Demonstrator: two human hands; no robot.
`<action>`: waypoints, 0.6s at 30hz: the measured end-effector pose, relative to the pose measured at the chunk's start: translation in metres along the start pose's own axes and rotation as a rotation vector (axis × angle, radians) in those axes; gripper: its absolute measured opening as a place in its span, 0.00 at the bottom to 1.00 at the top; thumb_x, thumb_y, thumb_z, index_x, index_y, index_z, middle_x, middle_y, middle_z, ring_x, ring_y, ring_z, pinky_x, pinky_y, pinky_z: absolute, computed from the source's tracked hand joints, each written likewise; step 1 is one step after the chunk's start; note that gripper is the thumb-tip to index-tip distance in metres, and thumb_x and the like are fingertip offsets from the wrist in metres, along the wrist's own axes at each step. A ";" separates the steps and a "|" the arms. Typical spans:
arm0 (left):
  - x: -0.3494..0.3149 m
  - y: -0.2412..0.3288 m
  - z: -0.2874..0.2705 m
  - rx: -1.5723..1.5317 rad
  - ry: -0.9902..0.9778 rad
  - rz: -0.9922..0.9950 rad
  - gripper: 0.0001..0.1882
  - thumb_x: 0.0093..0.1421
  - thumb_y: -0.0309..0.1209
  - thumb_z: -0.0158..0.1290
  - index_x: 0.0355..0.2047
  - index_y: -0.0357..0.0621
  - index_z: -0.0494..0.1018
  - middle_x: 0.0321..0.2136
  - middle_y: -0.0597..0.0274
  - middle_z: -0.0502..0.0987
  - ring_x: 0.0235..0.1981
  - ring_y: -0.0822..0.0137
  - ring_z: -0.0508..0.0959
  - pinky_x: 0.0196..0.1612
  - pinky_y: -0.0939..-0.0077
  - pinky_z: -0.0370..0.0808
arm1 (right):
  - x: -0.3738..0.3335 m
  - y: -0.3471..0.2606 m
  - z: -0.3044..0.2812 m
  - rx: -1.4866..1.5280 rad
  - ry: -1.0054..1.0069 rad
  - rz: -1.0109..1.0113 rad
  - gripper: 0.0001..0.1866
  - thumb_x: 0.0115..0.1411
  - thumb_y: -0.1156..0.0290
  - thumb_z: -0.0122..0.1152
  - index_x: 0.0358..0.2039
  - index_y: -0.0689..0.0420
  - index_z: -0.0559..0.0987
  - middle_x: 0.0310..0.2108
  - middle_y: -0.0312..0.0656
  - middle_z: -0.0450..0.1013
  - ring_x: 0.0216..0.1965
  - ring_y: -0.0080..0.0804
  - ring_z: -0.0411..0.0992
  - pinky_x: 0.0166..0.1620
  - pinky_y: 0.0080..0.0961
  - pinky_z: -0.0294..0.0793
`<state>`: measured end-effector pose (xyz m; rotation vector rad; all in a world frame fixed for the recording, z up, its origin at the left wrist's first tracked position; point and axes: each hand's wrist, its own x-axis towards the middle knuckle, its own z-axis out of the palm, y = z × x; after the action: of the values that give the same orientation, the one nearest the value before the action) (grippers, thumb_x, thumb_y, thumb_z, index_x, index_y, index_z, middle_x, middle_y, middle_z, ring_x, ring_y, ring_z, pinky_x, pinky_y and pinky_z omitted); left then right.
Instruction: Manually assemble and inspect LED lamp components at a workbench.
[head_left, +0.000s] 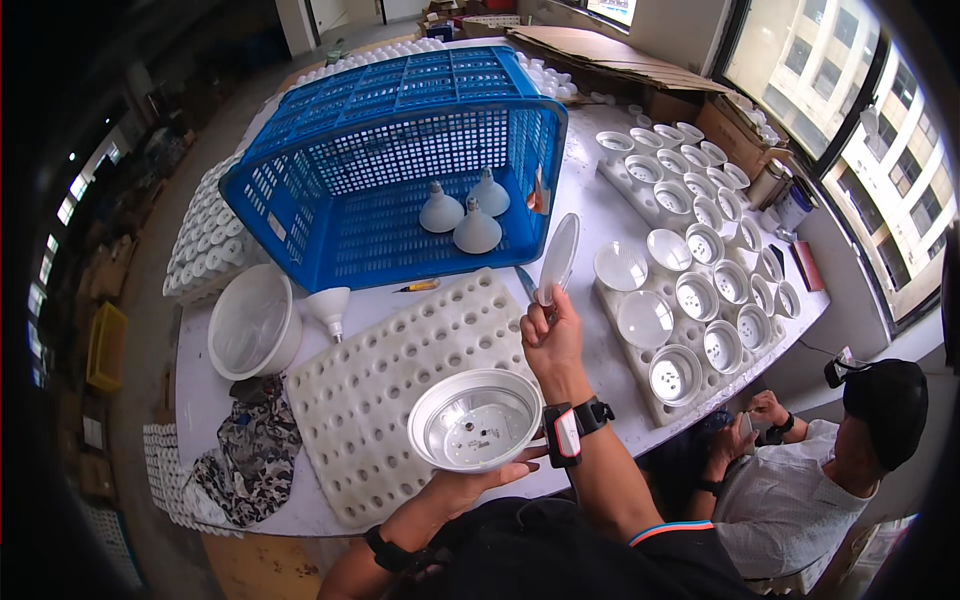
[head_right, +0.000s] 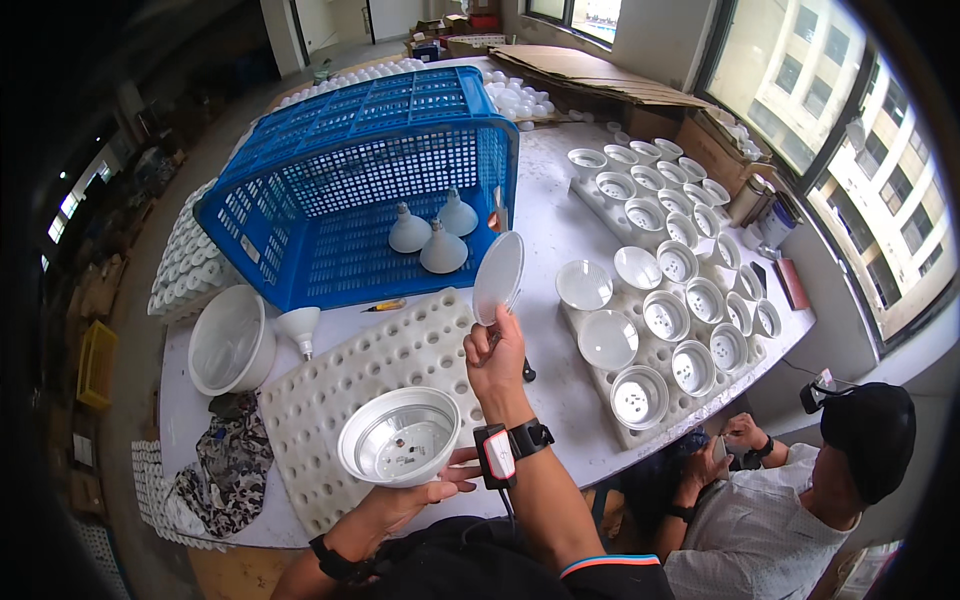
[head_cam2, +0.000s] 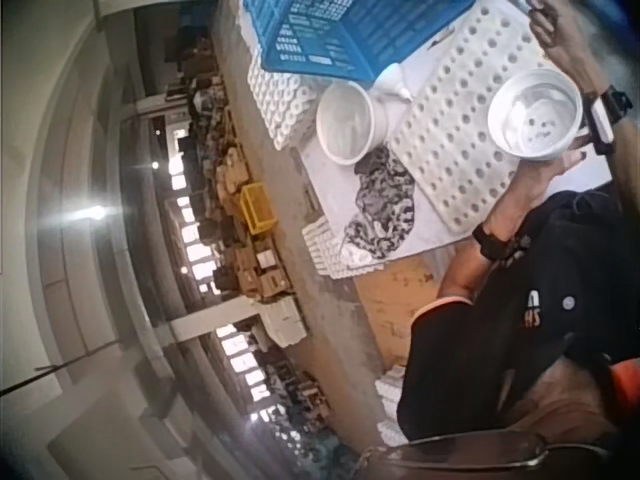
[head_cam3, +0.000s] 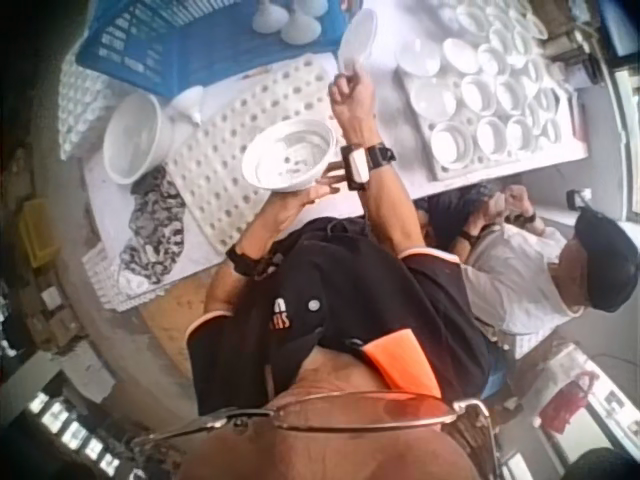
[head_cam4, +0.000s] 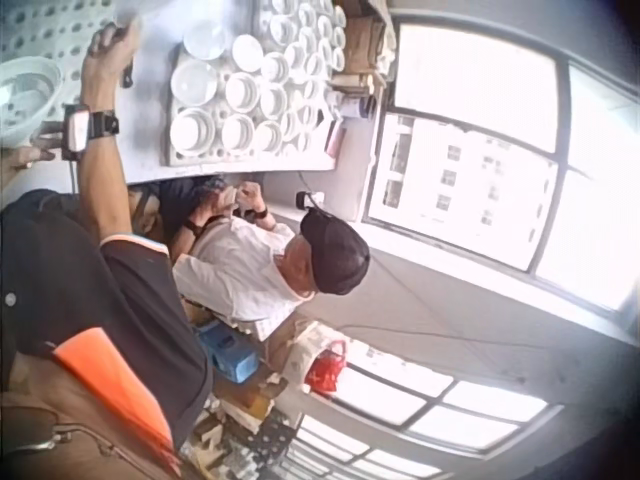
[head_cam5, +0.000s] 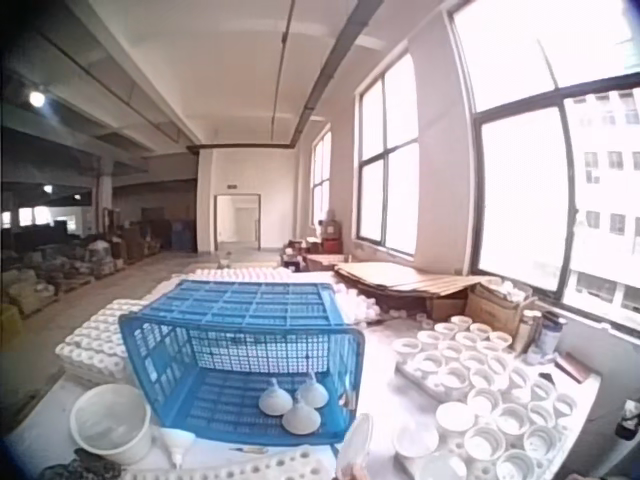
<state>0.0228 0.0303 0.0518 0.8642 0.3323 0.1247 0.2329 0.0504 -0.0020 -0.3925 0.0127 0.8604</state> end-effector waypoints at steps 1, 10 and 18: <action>-0.004 0.004 -0.002 0.119 -0.015 0.001 0.27 0.51 0.23 0.55 0.52 0.42 0.61 0.53 0.48 0.63 0.54 0.54 0.66 0.51 0.61 0.69 | -0.004 0.003 0.005 -0.058 -0.019 0.005 0.08 0.62 0.64 0.46 0.31 0.54 0.65 0.22 0.33 0.63 0.12 0.19 0.53 0.14 0.16 0.51; -0.038 -0.001 -0.083 0.243 0.198 0.110 0.35 0.48 0.25 0.61 0.55 0.41 0.58 0.50 0.58 0.68 0.50 0.65 0.70 0.49 0.67 0.71 | -0.041 -0.013 -0.013 -0.606 -0.006 0.243 0.07 0.60 0.65 0.51 0.29 0.54 0.68 0.19 0.30 0.64 0.09 0.13 0.49 0.12 0.14 0.45; -0.058 -0.025 -0.088 0.607 0.486 0.235 0.36 0.45 0.25 0.63 0.54 0.41 0.59 0.48 0.59 0.69 0.49 0.67 0.70 0.49 0.68 0.71 | -0.072 -0.028 -0.048 -0.760 0.179 0.306 0.10 0.58 0.67 0.50 0.35 0.61 0.72 0.27 0.36 0.72 0.21 0.21 0.70 0.23 0.16 0.71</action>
<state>-0.0622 0.0639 -0.0069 1.4763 0.7449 0.4728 0.2128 -0.0354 -0.0254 -1.2029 -0.0940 1.1147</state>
